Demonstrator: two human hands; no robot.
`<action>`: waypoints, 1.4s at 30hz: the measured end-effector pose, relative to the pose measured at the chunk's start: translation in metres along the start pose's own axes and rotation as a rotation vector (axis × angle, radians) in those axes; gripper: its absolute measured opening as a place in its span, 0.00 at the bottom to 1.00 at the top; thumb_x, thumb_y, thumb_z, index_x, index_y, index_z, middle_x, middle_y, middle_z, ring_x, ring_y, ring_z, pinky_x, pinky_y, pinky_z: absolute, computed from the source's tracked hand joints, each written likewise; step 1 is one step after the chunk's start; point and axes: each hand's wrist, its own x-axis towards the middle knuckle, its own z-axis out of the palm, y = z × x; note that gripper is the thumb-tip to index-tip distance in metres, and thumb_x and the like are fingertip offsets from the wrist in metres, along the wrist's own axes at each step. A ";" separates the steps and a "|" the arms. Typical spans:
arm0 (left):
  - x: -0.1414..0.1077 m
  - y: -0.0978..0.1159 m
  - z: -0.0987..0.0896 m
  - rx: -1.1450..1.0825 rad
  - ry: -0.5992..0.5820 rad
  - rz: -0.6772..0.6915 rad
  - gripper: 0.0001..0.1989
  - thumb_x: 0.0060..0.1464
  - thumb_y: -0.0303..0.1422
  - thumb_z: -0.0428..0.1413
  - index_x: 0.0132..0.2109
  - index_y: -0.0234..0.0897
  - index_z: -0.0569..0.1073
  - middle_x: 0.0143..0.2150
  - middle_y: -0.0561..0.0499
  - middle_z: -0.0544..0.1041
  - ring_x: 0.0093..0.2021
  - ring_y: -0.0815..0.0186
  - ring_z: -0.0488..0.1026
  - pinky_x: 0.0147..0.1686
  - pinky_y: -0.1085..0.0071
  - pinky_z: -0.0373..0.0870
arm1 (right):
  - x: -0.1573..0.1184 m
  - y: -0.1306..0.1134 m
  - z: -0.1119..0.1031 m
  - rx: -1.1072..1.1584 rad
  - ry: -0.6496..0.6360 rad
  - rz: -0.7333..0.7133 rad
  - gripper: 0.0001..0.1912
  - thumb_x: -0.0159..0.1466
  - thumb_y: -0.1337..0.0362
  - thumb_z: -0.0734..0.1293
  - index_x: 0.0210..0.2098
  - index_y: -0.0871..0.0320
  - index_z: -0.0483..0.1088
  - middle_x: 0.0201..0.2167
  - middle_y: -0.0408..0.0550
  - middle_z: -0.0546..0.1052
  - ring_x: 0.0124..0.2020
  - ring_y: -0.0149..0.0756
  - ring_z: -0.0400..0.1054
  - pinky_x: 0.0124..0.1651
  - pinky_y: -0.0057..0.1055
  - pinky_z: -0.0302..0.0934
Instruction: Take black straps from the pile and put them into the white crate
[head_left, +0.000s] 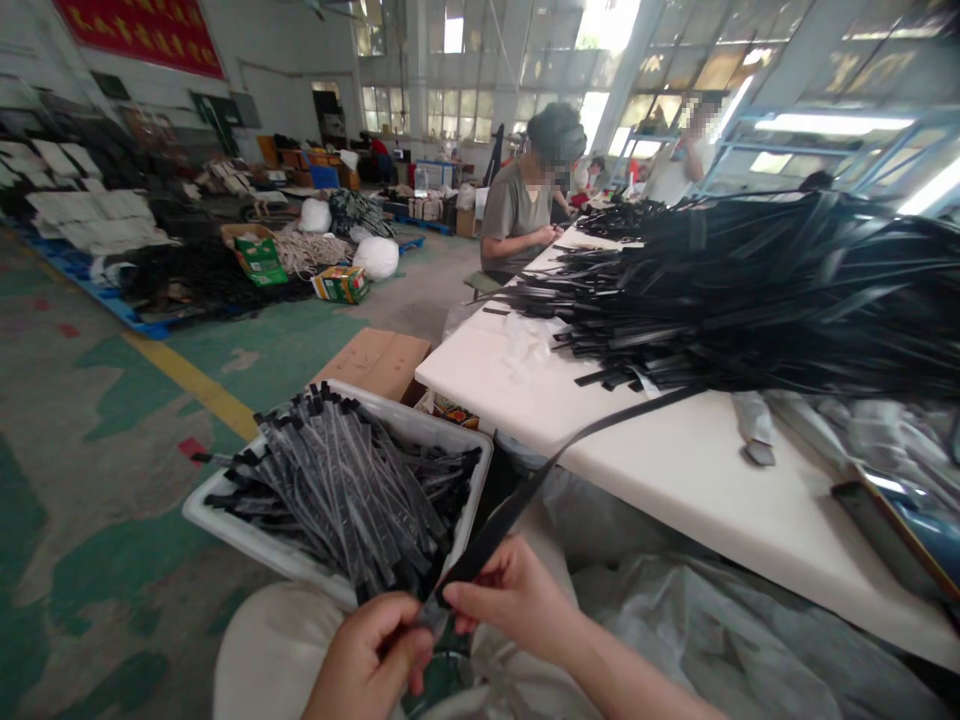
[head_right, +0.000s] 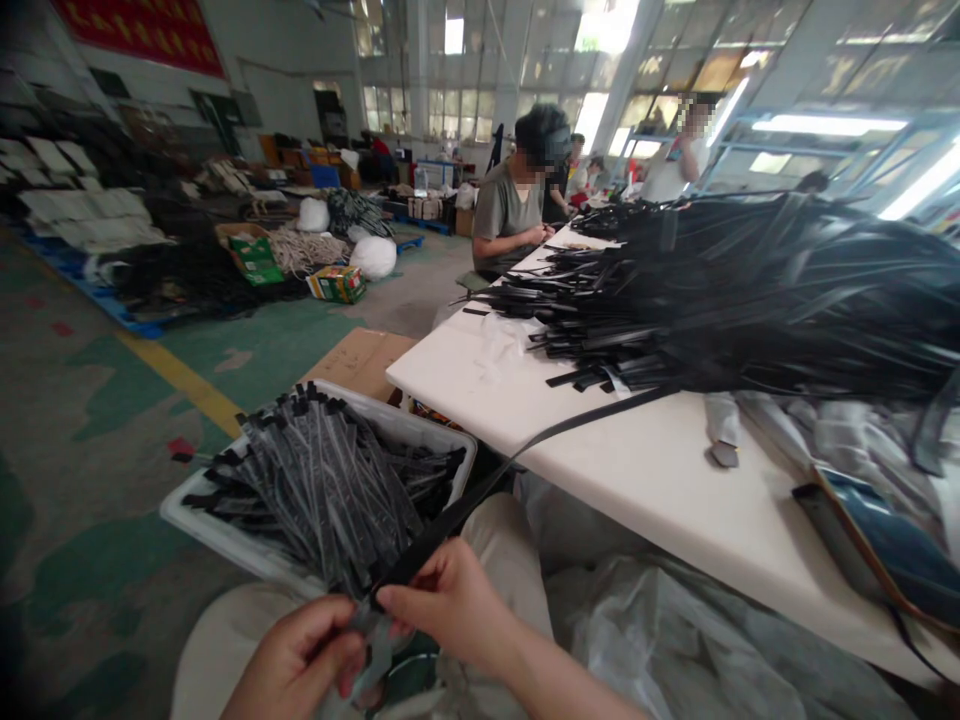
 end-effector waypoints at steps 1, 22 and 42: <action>0.000 -0.002 0.001 0.007 -0.014 0.010 0.15 0.59 0.42 0.54 0.28 0.38 0.71 0.24 0.55 0.71 0.26 0.66 0.71 0.29 0.74 0.65 | -0.003 0.003 0.002 -0.030 -0.027 -0.042 0.21 0.56 0.48 0.75 0.25 0.64 0.81 0.19 0.44 0.74 0.21 0.25 0.63 0.26 0.22 0.58; -0.001 -0.005 0.014 0.819 0.442 0.550 0.20 0.70 0.40 0.38 0.32 0.43 0.65 0.24 0.54 0.73 0.24 0.64 0.74 0.24 0.70 0.64 | -0.031 0.009 -0.017 -0.049 0.561 -0.161 0.25 0.67 0.42 0.63 0.28 0.58 0.73 0.16 0.39 0.63 0.14 0.26 0.55 0.15 0.22 0.45; 0.011 0.013 0.025 0.770 0.403 0.582 0.30 0.66 0.51 0.26 0.36 0.40 0.66 0.27 0.49 0.74 0.27 0.59 0.74 0.25 0.65 0.65 | -0.054 0.013 -0.025 -0.247 0.389 -0.243 0.24 0.66 0.46 0.64 0.22 0.56 0.69 0.15 0.41 0.64 0.13 0.26 0.53 0.16 0.24 0.47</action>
